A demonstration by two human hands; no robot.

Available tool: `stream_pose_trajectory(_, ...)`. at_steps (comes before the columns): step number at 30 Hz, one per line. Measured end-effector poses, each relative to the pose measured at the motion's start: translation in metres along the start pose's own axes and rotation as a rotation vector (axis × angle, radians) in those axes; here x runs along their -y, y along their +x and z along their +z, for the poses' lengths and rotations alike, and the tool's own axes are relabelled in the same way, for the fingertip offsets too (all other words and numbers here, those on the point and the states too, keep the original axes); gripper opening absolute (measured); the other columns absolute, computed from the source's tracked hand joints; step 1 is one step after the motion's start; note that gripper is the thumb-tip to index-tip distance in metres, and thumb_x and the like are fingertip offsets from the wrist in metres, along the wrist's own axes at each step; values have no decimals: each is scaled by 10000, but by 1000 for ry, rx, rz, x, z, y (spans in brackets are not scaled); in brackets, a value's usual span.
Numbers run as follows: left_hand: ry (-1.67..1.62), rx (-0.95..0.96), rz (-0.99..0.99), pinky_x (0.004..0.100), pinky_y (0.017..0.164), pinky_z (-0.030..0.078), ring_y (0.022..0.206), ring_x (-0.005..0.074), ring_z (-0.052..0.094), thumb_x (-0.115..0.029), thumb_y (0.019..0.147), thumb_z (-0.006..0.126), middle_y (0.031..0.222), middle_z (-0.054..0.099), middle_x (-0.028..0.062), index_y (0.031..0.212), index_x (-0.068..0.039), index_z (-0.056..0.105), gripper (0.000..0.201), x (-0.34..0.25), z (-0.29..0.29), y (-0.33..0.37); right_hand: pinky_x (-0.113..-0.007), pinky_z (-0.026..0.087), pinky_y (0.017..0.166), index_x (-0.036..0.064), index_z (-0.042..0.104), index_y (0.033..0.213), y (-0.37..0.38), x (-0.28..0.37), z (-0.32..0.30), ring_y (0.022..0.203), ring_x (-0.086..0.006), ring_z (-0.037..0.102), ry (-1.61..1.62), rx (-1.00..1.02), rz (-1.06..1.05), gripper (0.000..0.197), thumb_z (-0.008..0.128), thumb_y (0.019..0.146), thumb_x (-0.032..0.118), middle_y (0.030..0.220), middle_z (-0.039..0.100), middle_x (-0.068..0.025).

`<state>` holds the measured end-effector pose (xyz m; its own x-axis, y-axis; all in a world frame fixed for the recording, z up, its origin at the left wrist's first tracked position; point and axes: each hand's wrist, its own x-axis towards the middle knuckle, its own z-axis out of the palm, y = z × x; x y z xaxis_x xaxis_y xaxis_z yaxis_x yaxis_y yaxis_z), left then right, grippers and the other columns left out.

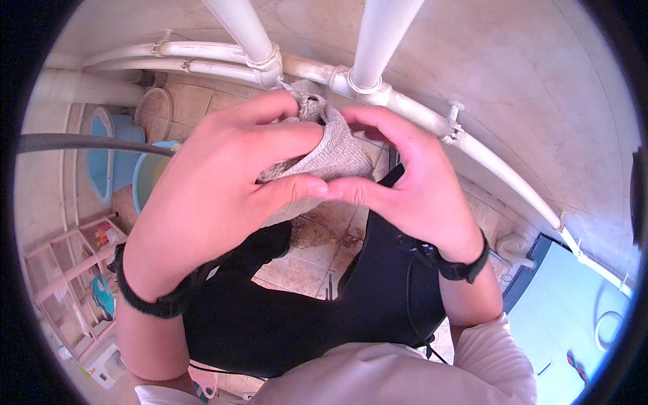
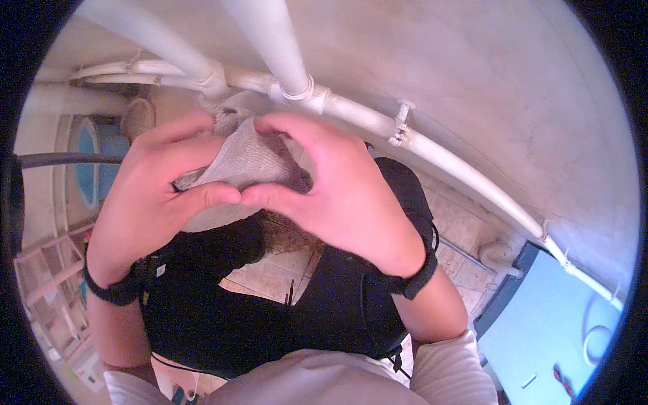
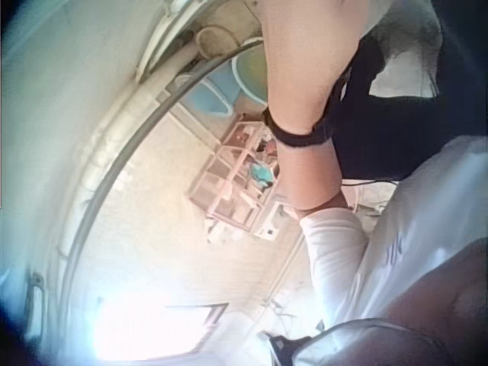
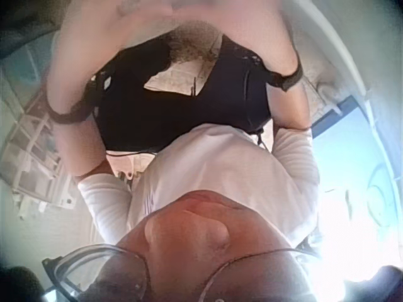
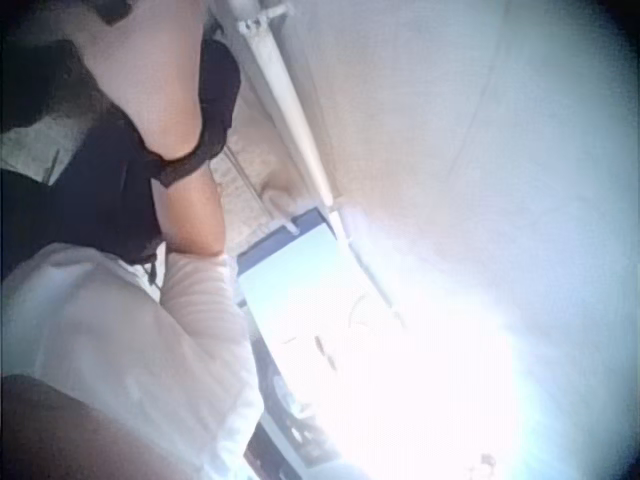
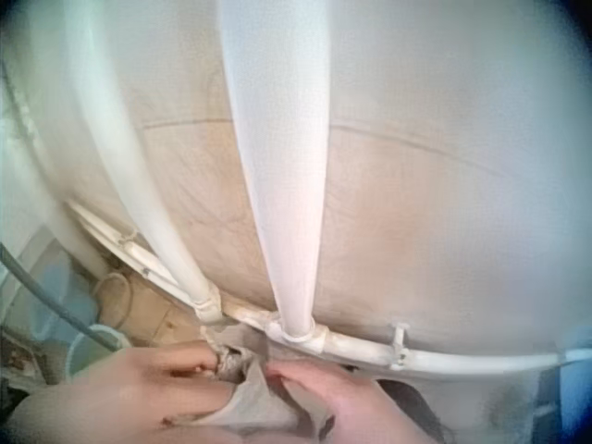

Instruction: The person wipes the exterior of white plastic pipes and a silver metal faucet using a grey cloth.

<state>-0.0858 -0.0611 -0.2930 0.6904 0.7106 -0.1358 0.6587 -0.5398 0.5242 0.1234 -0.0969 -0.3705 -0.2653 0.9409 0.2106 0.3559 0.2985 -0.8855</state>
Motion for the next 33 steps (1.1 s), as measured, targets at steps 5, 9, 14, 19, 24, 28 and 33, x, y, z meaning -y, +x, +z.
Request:
stream_pose_trajectory(5,-565,-13,-76,309,959,476,1085,182,611,-144,753,834,1238,640,109,1278,27,595,601,19,0,-12,-281,516,818,2,639,1205,0,-7,6,885,-142,643,35,-13,-19,454,820,806,120,991,696,-60)
stream_pose_trajectory(9,-714,63,-208,294,982,463,1145,137,562,-67,771,808,1245,634,95,1330,17,557,619,26,-11,-14,-246,503,776,-20,659,1153,-3,-9,16,846,-76,604,266,-128,300,231,662,923,-3,909,693,-36)
stream_pose_trajectory(14,-759,119,-387,278,915,491,1055,117,577,-44,802,772,1201,640,65,1322,25,560,566,25,-16,-12,-283,510,669,5,662,1089,-7,-15,26,744,-208,679,28,-341,-53,183,636,909,-10,931,713,-159)
stream_pose_trajectory(19,-551,69,-444,279,840,496,972,100,579,-27,854,681,1081,643,39,1235,11,597,392,26,-17,-13,-298,518,696,6,639,1154,-6,-12,27,723,-231,649,204,-356,-14,237,644,918,18,849,680,-131)
stream_pose_trajectory(24,-511,-32,-445,272,856,476,983,119,587,-35,851,663,1065,648,33,1172,6,616,327,27,-11,-13,-329,521,731,-1,591,1153,2,-15,33,758,-222,628,223,-355,48,301,711,894,94,866,653,-116)
stream_pose_trajectory(28,-663,-136,-425,264,884,456,1013,137,590,-48,840,660,1069,656,42,1160,8,624,327,28,-14,-15,-344,500,786,1,544,1174,1,-3,37,847,-226,587,66,-438,13,432,778,846,154,983,583,-127)
stream_pose_trajectory(33,-824,-268,-373,255,843,432,957,130,565,-93,843,666,1019,641,36,1143,30,624,327,27,-8,-17,-374,482,851,7,526,1227,-2,18,36,938,-290,544,36,-478,-89,618,853,759,242,1100,518,-153)
